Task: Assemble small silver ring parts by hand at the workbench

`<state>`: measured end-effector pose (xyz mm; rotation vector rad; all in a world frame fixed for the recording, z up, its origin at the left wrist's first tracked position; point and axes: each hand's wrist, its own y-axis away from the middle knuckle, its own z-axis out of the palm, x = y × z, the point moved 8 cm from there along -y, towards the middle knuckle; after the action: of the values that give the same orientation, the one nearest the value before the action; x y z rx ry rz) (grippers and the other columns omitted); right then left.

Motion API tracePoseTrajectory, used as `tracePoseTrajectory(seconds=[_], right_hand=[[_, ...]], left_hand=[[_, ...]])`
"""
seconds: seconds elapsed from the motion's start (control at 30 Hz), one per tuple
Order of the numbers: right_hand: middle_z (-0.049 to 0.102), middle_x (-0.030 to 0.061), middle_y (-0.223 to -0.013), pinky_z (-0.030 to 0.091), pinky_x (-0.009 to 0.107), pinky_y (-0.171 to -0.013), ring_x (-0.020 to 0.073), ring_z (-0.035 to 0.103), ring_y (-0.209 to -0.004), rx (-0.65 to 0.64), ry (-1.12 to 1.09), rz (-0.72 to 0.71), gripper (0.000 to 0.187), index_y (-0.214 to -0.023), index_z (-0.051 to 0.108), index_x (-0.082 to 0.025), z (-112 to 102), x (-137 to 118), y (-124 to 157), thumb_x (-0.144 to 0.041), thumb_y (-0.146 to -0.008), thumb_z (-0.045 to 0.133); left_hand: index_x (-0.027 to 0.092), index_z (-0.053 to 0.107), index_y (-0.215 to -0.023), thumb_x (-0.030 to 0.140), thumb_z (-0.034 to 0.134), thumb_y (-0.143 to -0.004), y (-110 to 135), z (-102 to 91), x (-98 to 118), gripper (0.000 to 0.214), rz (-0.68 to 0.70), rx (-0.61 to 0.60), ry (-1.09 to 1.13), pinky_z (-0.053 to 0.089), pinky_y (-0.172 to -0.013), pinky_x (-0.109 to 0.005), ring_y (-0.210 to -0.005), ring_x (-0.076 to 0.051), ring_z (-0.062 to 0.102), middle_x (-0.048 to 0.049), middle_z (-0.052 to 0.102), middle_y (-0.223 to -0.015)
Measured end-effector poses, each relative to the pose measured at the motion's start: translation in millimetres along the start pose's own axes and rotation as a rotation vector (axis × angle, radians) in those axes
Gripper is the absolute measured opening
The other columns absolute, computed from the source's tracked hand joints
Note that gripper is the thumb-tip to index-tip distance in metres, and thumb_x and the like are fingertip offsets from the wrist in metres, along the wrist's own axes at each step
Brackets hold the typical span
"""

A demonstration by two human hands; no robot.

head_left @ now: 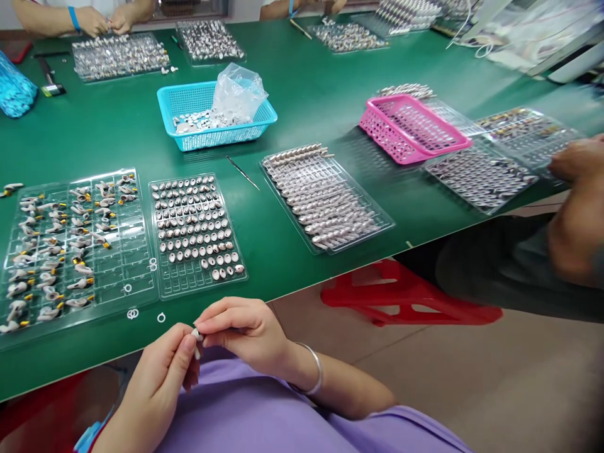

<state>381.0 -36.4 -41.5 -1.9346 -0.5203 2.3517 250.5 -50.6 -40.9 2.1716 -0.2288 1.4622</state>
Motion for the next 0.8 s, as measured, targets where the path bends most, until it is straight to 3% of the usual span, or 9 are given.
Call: tracePoseTrajectory(seconds=[0.23, 0.8], right_hand=[[0.074, 0.0054, -0.089, 0.065, 0.022, -0.068, 0.0115, 0.073, -0.067, 0.060, -0.079, 0.041, 0.008, -0.089, 0.077, -0.019, -0.6, 7.8, 4.6, -0.020, -0.082, 0.073], [0.075, 0.0055, -0.091, 0.064, 0.020, -0.070, 0.0109, 0.073, -0.070, 0.054, -0.045, -0.014, 0.015, -0.092, 0.077, -0.019, -0.2, -0.6, 0.2, -0.011, -0.081, 0.071]], left_hand=[[0.022, 0.052, -0.064, 0.040, 0.039, -0.097, -3.4, -3.0, 13.2, 0.039, 0.077, 0.051, -0.091, 0.042, -0.050, -0.021, -0.049, -0.012, 0.052, 0.0029, 0.054, -0.056], [0.023, 0.047, -0.068, 0.037, 0.036, -0.099, 0.2, -2.2, 5.1, 0.036, 0.077, 0.006, -0.120, 0.041, -0.053, -0.021, -0.054, -0.012, 0.049, 0.0034, 0.052, -0.060]])
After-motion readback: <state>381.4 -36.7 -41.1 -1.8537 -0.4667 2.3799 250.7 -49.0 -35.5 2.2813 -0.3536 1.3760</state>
